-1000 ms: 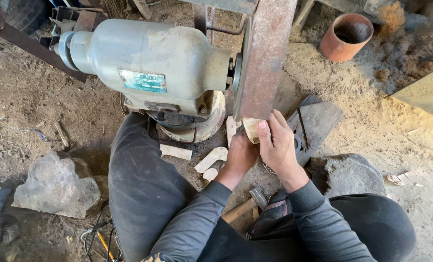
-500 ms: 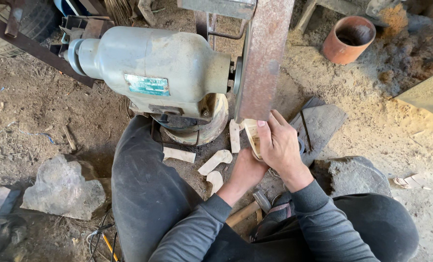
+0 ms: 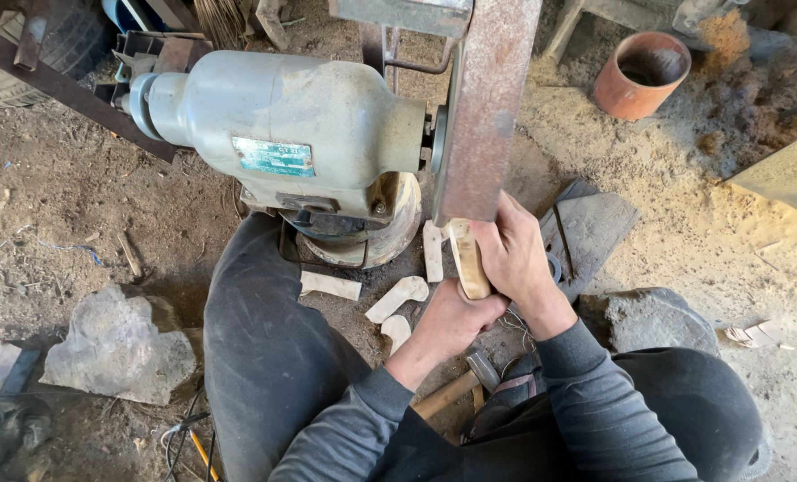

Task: The person sits on the floor and uses a bench grinder to smooth and shape a small curved wooden piece. They repeatedly press the wood against the spinning wheel, rotate it to work different edges, and inspect the surface between passes.

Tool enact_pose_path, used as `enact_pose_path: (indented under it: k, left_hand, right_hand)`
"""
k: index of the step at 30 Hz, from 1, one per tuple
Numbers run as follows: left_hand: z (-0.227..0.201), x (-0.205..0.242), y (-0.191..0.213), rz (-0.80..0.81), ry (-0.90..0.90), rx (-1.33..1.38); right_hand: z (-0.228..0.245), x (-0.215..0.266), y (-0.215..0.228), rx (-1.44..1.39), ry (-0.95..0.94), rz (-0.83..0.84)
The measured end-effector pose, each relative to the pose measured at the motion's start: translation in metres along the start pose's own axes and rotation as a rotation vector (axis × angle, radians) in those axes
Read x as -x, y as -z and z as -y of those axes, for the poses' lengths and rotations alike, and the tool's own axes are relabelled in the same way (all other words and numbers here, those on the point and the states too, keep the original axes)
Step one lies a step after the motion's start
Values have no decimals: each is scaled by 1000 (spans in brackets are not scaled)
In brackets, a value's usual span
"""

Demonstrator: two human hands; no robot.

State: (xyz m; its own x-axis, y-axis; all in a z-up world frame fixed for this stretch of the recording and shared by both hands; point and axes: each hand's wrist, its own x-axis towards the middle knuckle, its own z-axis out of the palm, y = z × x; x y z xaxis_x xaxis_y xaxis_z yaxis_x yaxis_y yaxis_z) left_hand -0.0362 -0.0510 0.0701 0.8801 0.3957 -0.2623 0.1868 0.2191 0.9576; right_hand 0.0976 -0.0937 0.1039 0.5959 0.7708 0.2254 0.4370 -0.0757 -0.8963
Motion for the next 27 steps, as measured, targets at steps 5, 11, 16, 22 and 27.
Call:
enact_pose_path:
  k: [5,11,16,22,27]
  left_hand:
    - [-5,3,4,33,9,164]
    - [-5,1,11,115,186,351]
    - [-5,-2,13,142,197,393]
    - [-10,-1,18,148,206,425]
    - [-15,2,24,168,235,595]
  right_hand:
    - [-11,-4,-7,-77,-43,-47]
    - [-16,-10,-12,5,-137,-89]
    - [-19,-13,-14,63,-152,-109]
    - [-25,-14,-18,47,-21,-171]
    - [-37,-21,-21,78,-158,-129]
